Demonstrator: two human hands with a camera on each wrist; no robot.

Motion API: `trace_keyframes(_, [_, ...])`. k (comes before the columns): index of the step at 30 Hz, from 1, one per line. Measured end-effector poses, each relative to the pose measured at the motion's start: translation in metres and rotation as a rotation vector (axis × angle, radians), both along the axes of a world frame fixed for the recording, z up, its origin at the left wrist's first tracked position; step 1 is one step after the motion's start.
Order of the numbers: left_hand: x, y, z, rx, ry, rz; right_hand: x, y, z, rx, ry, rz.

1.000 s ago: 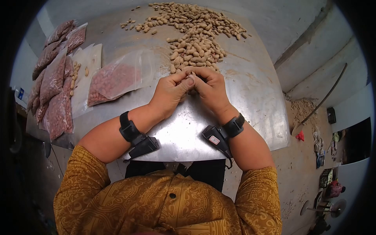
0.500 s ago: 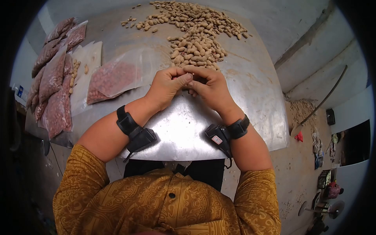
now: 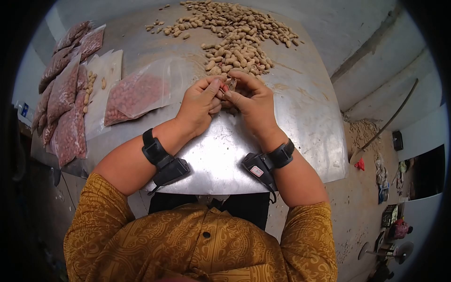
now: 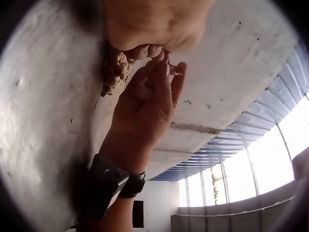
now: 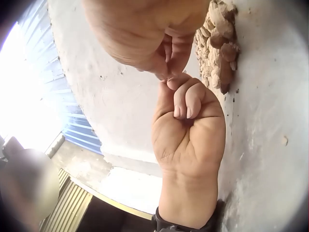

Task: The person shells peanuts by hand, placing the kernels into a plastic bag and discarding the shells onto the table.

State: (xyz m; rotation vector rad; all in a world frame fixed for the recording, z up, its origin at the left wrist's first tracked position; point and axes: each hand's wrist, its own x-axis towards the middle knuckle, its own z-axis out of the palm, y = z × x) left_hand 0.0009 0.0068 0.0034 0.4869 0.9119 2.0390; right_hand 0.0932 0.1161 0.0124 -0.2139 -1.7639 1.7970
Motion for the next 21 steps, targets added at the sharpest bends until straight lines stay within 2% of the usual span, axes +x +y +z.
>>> trace_keyframes(3, [-0.003, 0.0, -0.002, 0.027, -0.17, -0.099, 0.003, -0.005, 0.006, 0.17, 0.028, -0.038])
trace_keyframes(7, [-0.009, 0.001, -0.008, -0.005, -0.343, -0.197, 0.0, -0.003, 0.006, 0.566, 0.082, -0.063])
trace_keyframes(12, [-0.014, 0.001, -0.014, -0.022, -0.382, -0.281, -0.001, -0.005, 0.013, 0.867, 0.146, -0.037])
trace_keyframes(19, [-0.014, -0.001, -0.014, 0.017, -0.398, -0.423, 0.002, -0.008, 0.018, 0.865, 0.097, -0.075])
trace_keyframes(21, [-0.012, -0.003, -0.008, -0.049, -0.362, -0.431, 0.004, -0.012, 0.023, 0.882, 0.119, -0.104])
